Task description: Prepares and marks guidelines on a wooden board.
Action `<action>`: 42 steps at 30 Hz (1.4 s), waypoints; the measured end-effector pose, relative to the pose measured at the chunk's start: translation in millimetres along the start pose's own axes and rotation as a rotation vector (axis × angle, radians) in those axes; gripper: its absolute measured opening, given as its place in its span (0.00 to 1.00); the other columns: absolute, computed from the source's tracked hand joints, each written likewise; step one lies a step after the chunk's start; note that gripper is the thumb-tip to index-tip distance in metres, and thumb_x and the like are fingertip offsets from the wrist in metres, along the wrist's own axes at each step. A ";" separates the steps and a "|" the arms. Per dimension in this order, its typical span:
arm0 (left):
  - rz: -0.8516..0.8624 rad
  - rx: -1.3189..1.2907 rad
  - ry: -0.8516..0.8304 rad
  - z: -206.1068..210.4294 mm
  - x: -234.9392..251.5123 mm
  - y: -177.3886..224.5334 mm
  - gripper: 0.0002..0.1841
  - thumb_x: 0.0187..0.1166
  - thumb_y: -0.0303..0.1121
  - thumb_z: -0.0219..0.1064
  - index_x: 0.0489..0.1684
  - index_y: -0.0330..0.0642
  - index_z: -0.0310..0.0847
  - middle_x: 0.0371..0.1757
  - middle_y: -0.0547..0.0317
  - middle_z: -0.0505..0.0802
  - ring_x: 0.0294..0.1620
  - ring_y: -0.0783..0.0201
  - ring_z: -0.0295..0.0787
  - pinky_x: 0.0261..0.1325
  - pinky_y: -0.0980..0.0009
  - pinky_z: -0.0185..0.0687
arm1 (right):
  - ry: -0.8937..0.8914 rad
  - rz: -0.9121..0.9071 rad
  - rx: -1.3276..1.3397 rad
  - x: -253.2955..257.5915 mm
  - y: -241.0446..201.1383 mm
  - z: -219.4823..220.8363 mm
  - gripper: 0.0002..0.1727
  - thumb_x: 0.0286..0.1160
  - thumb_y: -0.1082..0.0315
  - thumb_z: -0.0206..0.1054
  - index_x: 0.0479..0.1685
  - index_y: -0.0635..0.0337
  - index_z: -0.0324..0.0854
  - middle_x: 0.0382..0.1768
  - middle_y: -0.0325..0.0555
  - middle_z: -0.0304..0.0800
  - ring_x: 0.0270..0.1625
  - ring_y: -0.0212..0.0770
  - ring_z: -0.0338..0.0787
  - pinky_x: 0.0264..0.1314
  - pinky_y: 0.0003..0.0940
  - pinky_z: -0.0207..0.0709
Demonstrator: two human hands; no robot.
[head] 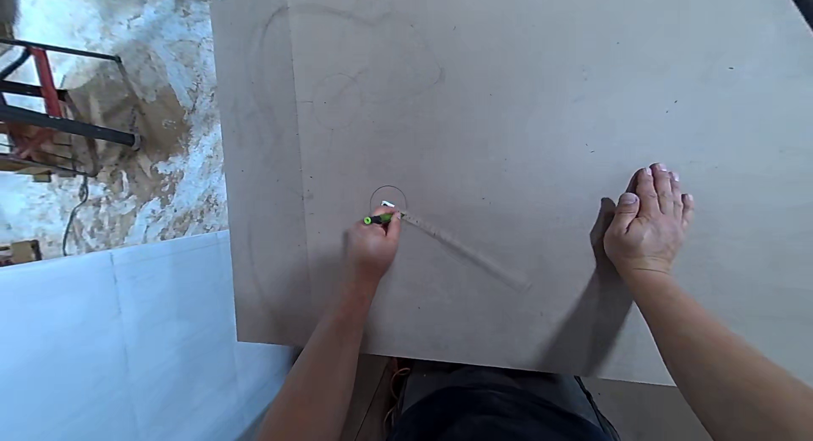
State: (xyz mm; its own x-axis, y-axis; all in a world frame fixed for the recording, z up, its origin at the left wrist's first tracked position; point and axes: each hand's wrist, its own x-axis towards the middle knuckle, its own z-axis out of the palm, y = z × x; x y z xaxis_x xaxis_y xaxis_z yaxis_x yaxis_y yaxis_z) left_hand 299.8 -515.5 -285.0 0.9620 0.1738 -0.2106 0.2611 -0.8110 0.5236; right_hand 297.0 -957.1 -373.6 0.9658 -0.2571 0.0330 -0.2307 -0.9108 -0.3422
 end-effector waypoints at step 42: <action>0.002 0.372 -0.072 19.5 21.5 -7.7 0.16 0.90 0.34 0.55 0.55 0.27 0.83 0.54 0.25 0.90 0.57 0.26 0.89 0.56 0.27 0.80 | -0.118 0.472 0.395 -258.7 122.9 -182.2 0.32 0.94 0.42 0.41 0.68 0.48 0.87 0.46 0.28 0.98 0.47 0.27 0.96 0.56 0.34 0.92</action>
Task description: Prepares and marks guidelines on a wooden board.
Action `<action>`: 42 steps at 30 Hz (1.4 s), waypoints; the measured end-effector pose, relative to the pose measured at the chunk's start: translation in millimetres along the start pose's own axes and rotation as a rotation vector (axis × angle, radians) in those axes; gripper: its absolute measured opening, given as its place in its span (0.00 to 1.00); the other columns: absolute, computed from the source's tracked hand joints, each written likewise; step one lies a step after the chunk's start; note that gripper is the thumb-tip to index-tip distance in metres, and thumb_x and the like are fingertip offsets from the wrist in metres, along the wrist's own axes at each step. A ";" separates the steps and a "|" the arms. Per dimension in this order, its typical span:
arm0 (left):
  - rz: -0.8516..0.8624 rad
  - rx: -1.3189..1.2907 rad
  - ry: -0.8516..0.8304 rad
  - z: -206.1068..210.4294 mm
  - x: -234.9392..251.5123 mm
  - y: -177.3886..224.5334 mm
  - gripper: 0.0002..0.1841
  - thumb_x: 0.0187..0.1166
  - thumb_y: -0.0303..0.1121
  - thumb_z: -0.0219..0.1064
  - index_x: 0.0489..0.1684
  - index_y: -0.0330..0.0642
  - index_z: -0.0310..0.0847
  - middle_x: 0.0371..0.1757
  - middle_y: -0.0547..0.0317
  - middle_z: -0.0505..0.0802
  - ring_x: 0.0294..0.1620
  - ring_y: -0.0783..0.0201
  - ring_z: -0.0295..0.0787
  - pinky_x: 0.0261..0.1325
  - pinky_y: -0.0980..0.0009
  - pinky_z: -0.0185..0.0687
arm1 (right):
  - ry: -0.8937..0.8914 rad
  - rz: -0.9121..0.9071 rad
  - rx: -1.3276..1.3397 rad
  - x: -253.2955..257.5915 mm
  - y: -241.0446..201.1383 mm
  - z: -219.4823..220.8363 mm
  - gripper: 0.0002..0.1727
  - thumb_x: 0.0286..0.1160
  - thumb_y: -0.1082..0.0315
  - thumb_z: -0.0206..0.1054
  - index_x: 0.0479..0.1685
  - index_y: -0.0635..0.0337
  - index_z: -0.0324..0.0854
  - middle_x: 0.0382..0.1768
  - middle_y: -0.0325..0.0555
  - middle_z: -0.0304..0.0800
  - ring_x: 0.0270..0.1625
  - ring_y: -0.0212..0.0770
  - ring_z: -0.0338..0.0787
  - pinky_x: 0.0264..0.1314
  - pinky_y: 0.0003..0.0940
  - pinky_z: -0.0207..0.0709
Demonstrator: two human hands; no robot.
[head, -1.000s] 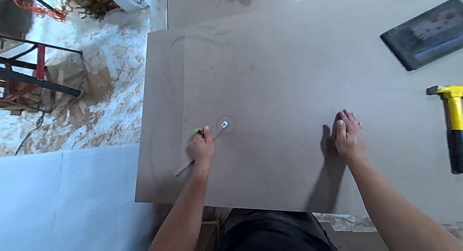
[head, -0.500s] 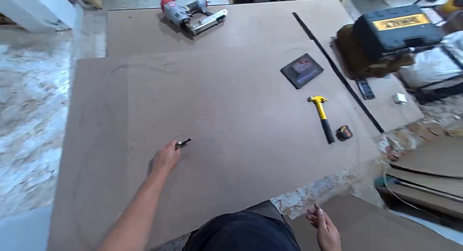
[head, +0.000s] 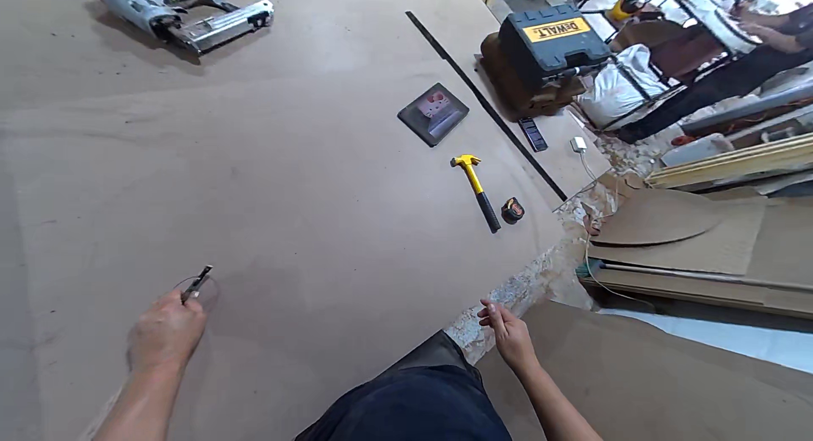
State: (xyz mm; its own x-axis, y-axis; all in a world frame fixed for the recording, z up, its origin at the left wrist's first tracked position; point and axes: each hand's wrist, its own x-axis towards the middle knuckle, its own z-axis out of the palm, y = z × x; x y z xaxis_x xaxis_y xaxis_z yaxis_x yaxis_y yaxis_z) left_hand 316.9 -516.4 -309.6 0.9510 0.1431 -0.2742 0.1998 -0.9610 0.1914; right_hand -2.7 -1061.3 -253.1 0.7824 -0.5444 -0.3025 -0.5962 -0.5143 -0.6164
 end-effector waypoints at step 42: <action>0.103 -0.251 0.030 77.6 -20.5 405.4 0.16 0.81 0.35 0.71 0.64 0.42 0.87 0.69 0.46 0.88 0.68 0.47 0.86 0.69 0.40 0.82 | -0.632 0.042 0.456 327.7 -74.2 13.6 0.08 0.86 0.62 0.68 0.51 0.53 0.90 0.34 0.37 0.97 0.33 0.33 0.95 0.41 0.33 0.93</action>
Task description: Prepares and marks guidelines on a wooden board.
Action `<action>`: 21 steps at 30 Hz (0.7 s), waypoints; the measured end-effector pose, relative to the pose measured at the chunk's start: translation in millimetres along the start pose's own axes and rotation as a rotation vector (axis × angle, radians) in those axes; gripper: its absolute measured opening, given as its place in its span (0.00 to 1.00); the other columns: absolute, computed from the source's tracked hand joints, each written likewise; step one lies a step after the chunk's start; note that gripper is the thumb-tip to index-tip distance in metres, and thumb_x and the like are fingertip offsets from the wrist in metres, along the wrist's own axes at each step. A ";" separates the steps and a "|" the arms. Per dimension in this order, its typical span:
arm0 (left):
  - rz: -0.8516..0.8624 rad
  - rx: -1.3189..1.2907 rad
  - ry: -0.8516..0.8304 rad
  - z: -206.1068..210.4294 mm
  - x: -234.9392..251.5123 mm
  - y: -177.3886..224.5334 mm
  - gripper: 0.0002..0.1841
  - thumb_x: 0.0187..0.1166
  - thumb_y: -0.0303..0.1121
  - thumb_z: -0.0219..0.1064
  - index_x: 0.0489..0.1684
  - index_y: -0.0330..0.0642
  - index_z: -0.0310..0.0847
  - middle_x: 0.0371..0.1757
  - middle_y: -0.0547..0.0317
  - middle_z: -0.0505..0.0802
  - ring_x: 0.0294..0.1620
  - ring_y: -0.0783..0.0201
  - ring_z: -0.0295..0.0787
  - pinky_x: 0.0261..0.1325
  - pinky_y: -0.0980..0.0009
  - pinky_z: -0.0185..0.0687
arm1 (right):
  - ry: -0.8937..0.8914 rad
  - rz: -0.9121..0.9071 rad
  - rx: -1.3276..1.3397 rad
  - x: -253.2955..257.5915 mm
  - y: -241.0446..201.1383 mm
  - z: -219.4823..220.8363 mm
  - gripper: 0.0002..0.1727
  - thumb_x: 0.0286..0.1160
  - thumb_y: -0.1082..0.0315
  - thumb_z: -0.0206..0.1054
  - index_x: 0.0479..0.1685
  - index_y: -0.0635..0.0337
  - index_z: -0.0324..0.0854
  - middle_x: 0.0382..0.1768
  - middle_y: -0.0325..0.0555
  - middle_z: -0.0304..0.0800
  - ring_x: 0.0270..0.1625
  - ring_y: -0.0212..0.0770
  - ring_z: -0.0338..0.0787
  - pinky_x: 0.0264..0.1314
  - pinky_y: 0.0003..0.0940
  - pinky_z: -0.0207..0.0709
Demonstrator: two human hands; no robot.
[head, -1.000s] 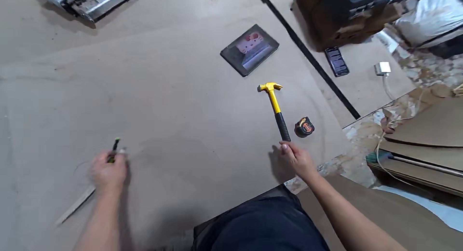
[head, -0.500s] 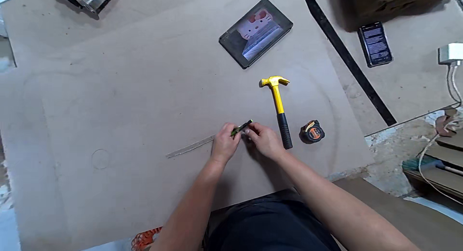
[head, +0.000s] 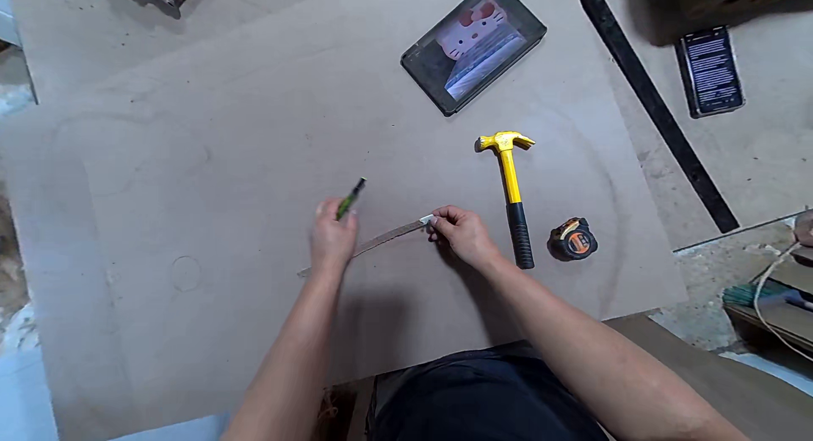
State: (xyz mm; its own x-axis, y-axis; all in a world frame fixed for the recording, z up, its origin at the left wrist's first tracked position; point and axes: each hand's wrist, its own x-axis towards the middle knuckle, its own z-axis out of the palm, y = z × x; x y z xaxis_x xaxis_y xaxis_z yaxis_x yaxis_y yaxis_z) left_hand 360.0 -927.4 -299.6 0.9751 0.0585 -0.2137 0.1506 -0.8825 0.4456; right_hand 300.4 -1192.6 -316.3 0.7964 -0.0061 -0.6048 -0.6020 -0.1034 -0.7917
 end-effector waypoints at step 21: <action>0.415 -0.206 -0.115 59.9 -16.7 61.7 0.06 0.79 0.32 0.73 0.46 0.44 0.94 0.44 0.63 0.96 0.42 0.73 0.93 0.48 0.73 0.91 | 0.269 -0.092 -0.021 18.7 4.7 27.5 0.06 0.80 0.60 0.73 0.46 0.50 0.92 0.26 0.31 0.95 0.23 0.29 0.92 0.28 0.29 0.92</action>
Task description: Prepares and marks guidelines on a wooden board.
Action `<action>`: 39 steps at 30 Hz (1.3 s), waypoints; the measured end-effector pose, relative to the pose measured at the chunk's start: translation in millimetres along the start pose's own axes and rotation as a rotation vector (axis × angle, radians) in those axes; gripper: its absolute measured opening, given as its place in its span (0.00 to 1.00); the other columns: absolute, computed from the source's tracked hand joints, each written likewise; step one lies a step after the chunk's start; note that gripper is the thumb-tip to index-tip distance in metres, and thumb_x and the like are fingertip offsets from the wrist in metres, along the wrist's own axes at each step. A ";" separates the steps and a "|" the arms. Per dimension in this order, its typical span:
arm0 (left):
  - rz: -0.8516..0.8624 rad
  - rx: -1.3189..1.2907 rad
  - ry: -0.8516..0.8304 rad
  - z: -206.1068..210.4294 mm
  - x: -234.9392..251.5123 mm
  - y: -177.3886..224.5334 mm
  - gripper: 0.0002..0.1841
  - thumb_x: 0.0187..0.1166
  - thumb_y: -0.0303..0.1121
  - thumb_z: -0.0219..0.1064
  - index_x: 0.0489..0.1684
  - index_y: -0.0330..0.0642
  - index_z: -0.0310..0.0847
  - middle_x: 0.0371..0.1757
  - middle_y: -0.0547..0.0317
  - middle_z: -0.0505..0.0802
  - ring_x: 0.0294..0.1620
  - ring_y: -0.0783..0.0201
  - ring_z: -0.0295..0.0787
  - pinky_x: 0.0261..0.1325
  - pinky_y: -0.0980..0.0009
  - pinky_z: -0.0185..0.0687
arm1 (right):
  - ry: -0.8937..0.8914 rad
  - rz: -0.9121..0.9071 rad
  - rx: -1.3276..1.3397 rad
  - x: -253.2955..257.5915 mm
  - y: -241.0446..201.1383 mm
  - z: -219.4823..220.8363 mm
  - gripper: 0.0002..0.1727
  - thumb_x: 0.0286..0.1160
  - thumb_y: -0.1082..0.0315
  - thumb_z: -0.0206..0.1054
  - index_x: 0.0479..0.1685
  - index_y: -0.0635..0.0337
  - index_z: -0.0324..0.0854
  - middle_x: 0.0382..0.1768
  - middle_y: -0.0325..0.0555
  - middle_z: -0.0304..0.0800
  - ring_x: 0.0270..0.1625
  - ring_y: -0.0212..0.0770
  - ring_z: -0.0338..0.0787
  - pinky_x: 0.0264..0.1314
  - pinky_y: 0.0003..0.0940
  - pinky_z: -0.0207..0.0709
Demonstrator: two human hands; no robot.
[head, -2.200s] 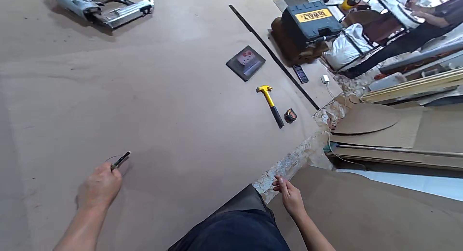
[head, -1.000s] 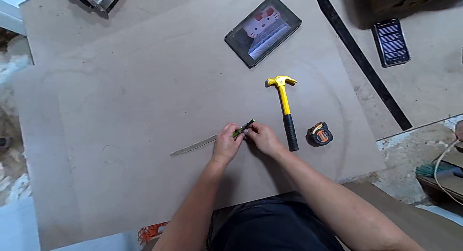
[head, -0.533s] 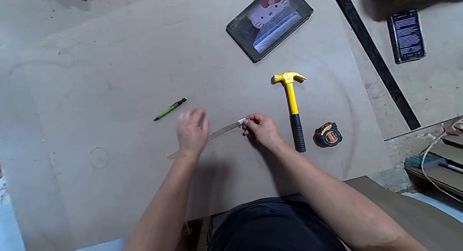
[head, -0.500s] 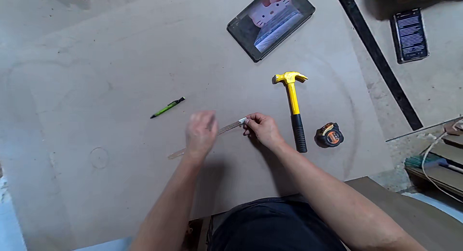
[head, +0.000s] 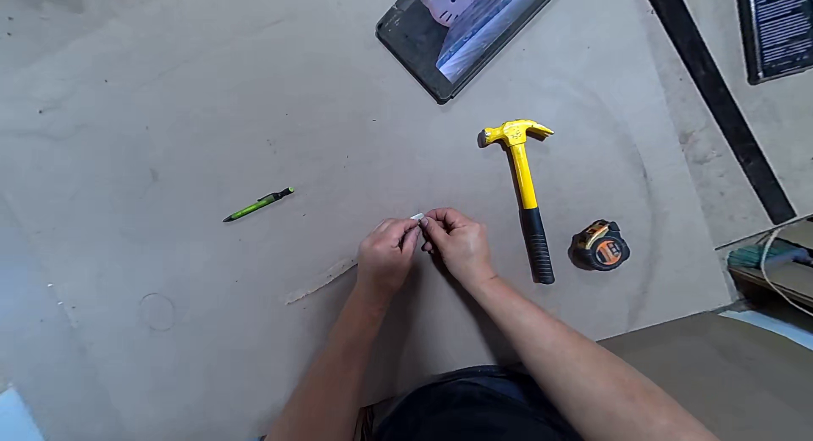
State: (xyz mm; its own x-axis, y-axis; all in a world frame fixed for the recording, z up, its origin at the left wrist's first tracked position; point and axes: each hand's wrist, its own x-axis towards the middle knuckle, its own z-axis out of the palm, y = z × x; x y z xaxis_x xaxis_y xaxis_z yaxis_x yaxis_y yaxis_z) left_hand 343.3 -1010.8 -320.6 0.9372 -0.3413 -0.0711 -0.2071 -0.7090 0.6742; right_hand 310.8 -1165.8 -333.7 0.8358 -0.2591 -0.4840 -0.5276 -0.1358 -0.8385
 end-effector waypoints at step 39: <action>-0.085 -0.080 -0.033 3.8 5.6 -5.1 0.05 0.76 0.26 0.74 0.43 0.41 0.94 0.46 0.60 0.97 0.46 0.64 0.95 0.46 0.71 0.94 | 0.298 -0.280 -0.156 -3.1 19.1 24.1 0.07 0.76 0.64 0.72 0.42 0.55 0.94 0.31 0.33 0.94 0.28 0.26 0.90 0.24 0.25 0.82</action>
State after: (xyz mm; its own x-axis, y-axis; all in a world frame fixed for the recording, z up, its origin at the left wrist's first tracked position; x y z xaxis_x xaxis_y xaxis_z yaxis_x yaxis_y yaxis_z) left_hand 348.5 -1011.4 -327.3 0.9406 -0.3027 -0.1538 -0.1025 -0.6850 0.7213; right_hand 301.9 -1144.6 -354.3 0.8817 -0.4532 -0.1313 -0.3229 -0.3765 -0.8683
